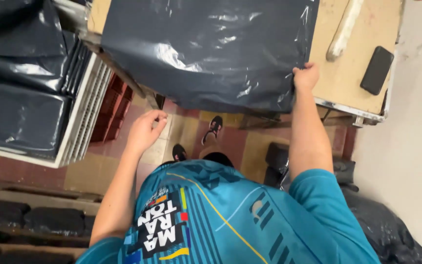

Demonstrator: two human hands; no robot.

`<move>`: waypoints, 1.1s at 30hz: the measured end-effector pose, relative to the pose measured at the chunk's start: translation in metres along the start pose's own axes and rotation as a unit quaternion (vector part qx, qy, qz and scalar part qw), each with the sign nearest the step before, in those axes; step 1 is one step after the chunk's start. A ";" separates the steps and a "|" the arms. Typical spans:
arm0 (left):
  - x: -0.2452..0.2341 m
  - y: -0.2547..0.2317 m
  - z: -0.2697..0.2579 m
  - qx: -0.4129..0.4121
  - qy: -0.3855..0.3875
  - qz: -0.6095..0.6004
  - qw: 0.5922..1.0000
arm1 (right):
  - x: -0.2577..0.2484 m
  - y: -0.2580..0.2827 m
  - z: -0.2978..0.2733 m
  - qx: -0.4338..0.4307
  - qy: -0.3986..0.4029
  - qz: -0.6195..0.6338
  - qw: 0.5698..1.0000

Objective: The person repeatedly retrieves black poly mailers from a conveyor belt, unfolds them on a wooden table, folds them in half, and places them into a white plastic basket. The process is repeated multiple times throughout the clip.

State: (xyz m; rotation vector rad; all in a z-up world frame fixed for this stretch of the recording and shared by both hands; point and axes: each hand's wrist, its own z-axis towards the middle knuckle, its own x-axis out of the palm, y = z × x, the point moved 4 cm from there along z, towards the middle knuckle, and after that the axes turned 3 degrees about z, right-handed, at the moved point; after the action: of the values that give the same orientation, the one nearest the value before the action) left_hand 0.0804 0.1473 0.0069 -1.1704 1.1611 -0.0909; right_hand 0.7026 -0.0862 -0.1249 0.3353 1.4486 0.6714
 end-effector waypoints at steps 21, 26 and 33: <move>-0.015 -0.094 0.202 -0.013 0.018 -0.023 0.999 | -0.023 0.135 0.100 -0.032 0.038 0.045 0.998; 0.008 -0.121 0.259 0.000 0.040 -0.063 0.997 | 0.004 0.231 0.193 -0.086 0.037 0.092 0.991; 0.055 -0.083 0.248 -0.122 0.061 -0.089 0.987 | 0.108 0.305 0.352 -0.262 0.005 0.192 0.946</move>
State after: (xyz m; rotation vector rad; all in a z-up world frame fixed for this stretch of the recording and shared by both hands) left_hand 0.3303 0.2423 0.0137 -1.5030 1.1971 -0.1628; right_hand 0.9783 0.2799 0.0121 0.1944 1.1645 1.3408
